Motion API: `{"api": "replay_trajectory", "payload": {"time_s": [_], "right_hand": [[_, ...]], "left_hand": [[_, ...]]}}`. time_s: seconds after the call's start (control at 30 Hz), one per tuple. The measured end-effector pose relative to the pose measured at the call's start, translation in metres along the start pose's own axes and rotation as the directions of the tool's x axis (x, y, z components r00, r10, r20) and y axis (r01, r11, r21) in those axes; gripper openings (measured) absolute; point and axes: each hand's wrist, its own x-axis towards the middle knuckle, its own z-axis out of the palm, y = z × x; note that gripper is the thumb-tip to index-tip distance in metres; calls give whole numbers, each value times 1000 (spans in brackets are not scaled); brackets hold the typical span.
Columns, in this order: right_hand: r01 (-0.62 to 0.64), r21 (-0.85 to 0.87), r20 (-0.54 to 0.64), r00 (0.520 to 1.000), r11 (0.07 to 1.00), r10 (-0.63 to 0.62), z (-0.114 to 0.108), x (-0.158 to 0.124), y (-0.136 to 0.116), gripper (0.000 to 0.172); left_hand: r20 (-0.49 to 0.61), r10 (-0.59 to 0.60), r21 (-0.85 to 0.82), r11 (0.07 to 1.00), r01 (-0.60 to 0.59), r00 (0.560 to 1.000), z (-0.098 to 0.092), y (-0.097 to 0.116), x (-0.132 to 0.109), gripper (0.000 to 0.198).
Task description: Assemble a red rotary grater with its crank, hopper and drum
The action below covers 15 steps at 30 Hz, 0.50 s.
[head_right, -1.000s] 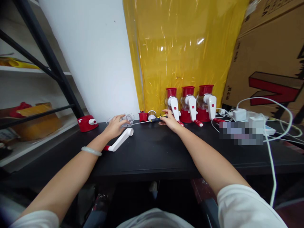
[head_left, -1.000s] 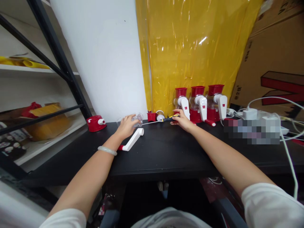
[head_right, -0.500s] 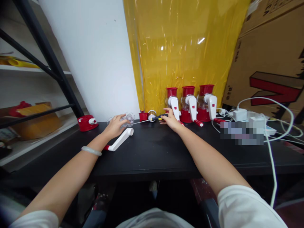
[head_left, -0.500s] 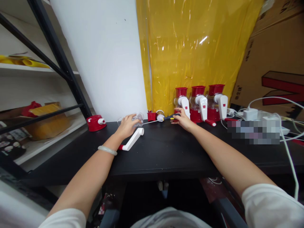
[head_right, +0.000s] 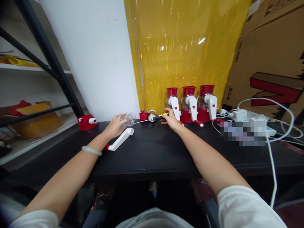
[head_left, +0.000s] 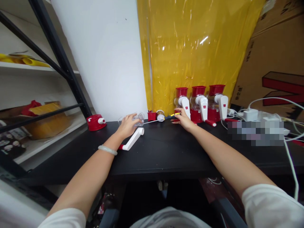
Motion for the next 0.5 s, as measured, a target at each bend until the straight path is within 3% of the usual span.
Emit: {"api": "replay_trajectory", "payload": {"time_s": [0.13,0.23,0.4,0.5], "right_hand": [[96,-146,9,995,985,-96,-2,-3,2,40],[74,-235,-13,997,969,-79,-4,-3,3,37],[53,-111,-54,997,992,-59,-1,-1,3,30],[87,-124,-51,994,988,-94,0,-3,-2,31]], "left_hand": [[-10,6,-16,1000,-6,1000,-1,1,0,31],[-19,14,-20,1000,-14,1000,-2,2,0,32],[-16,14,-33,999,-14,1000,-2,3,1,31],[-12,10,-28,1000,-10,1000,-3,4,1,31]]}}
